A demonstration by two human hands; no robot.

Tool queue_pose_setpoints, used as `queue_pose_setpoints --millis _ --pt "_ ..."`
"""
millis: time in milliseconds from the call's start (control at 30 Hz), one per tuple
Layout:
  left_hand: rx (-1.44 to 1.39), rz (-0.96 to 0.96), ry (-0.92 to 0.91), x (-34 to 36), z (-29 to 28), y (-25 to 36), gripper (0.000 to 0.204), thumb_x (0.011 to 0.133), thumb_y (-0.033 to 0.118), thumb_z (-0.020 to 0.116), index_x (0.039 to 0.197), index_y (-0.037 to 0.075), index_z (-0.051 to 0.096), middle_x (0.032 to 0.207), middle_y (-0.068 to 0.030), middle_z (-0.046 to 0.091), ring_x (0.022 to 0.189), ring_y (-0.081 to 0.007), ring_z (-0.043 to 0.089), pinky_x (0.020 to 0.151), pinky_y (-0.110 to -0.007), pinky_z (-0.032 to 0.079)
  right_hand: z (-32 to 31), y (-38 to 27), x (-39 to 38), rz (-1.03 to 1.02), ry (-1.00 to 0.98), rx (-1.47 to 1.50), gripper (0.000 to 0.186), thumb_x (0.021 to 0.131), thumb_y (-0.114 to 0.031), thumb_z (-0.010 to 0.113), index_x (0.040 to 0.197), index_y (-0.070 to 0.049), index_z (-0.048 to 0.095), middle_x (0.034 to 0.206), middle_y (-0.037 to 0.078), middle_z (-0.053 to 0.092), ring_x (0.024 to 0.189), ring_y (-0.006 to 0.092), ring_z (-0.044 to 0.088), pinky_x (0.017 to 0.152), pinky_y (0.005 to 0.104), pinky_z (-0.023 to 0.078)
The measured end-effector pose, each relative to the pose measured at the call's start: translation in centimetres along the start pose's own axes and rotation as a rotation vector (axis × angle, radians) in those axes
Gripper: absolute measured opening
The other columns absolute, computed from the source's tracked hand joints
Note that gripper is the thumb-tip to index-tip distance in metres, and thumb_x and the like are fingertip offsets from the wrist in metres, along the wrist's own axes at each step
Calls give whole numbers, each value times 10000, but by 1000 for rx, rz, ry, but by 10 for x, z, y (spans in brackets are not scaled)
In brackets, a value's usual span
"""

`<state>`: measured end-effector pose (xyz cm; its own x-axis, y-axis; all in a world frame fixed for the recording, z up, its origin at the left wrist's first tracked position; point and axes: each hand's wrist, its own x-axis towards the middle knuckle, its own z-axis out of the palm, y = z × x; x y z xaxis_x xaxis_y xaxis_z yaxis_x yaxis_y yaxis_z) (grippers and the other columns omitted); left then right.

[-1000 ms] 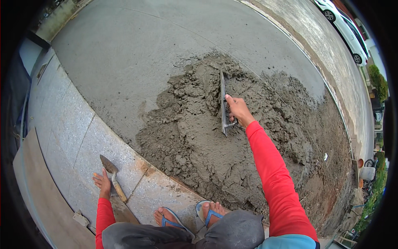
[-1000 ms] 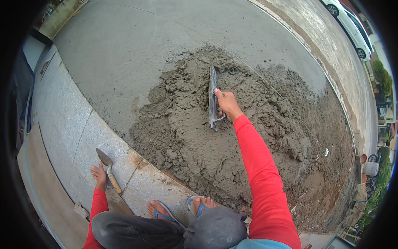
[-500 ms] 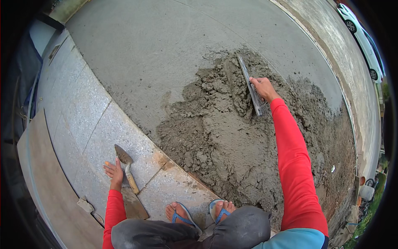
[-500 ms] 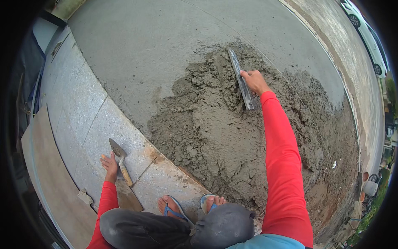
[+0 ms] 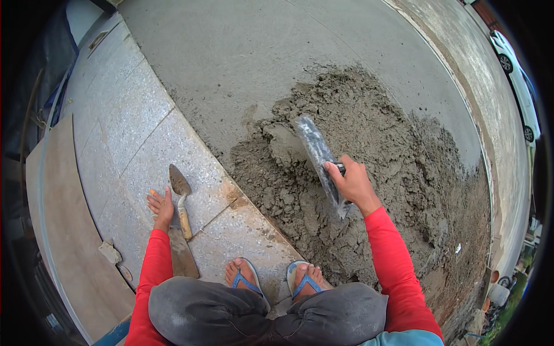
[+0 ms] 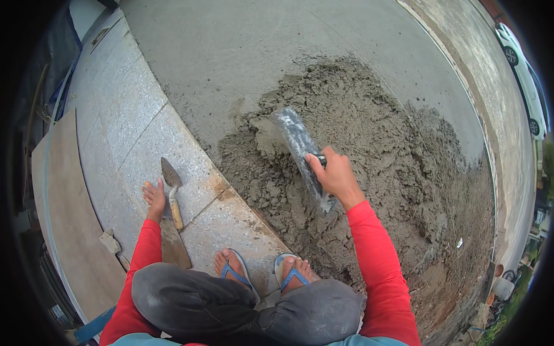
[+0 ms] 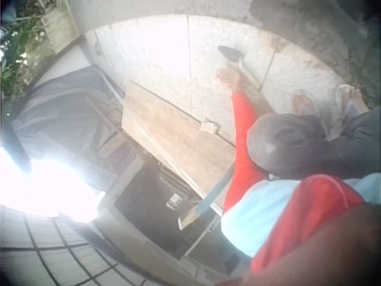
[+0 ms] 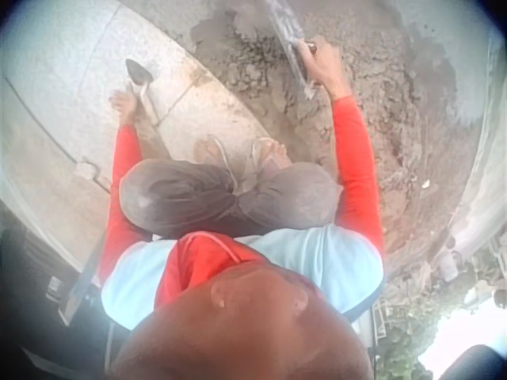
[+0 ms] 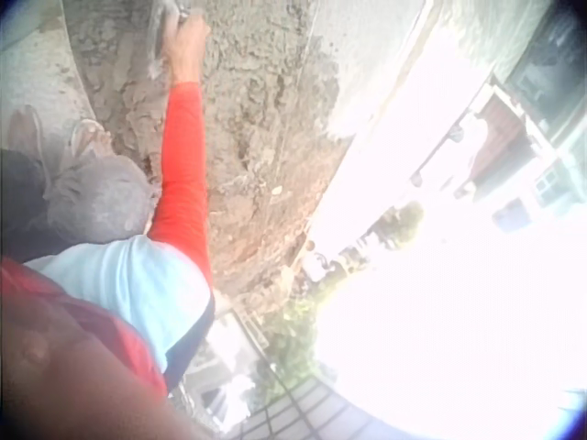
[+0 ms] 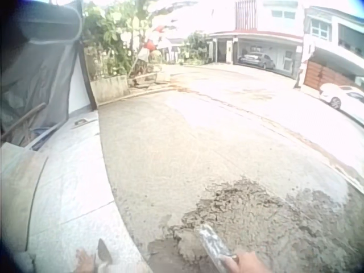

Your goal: The person scoops wet cement into a bucket using a shovel, pours it onto a dirt surface, and then uses a trowel and a leveling tool to smooth and flatten the cement mixture.

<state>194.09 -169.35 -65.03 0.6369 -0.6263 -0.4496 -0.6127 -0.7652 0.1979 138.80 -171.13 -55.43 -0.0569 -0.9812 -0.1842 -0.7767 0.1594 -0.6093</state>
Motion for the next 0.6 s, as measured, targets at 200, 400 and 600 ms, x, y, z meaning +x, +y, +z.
queue_pose_setpoints --millis 200,400,600 --pt "-18 3 -50 5 16 3 1029 787 820 254 1492 142 -66 1537 -109 -208 1407 -366 -176 1052 -665 -7 -18 117 8 622 163 264 536 893 -401 583 676 86 523 576 223 566 511 326 593 506 447 452" --pt "-43 -11 -46 3 4 4 1053 769 840 243 1492 141 -68 1536 -113 -209 1405 -360 -190 1055 -660 -13 45 42 11 359 -3 257 548 879 -416 583 724 108 549 568 242 562 456 325 584 491 421 460" --pt "-26 12 -38 11 12 2 1069 759 847 249 1493 136 -63 1537 -120 -201 1408 -366 -174 1053 -661 -18 69 -18 -38 70 -256 84 506 871 -371 591 907 133 562 827 348 601 814 495 598 767 496 478"
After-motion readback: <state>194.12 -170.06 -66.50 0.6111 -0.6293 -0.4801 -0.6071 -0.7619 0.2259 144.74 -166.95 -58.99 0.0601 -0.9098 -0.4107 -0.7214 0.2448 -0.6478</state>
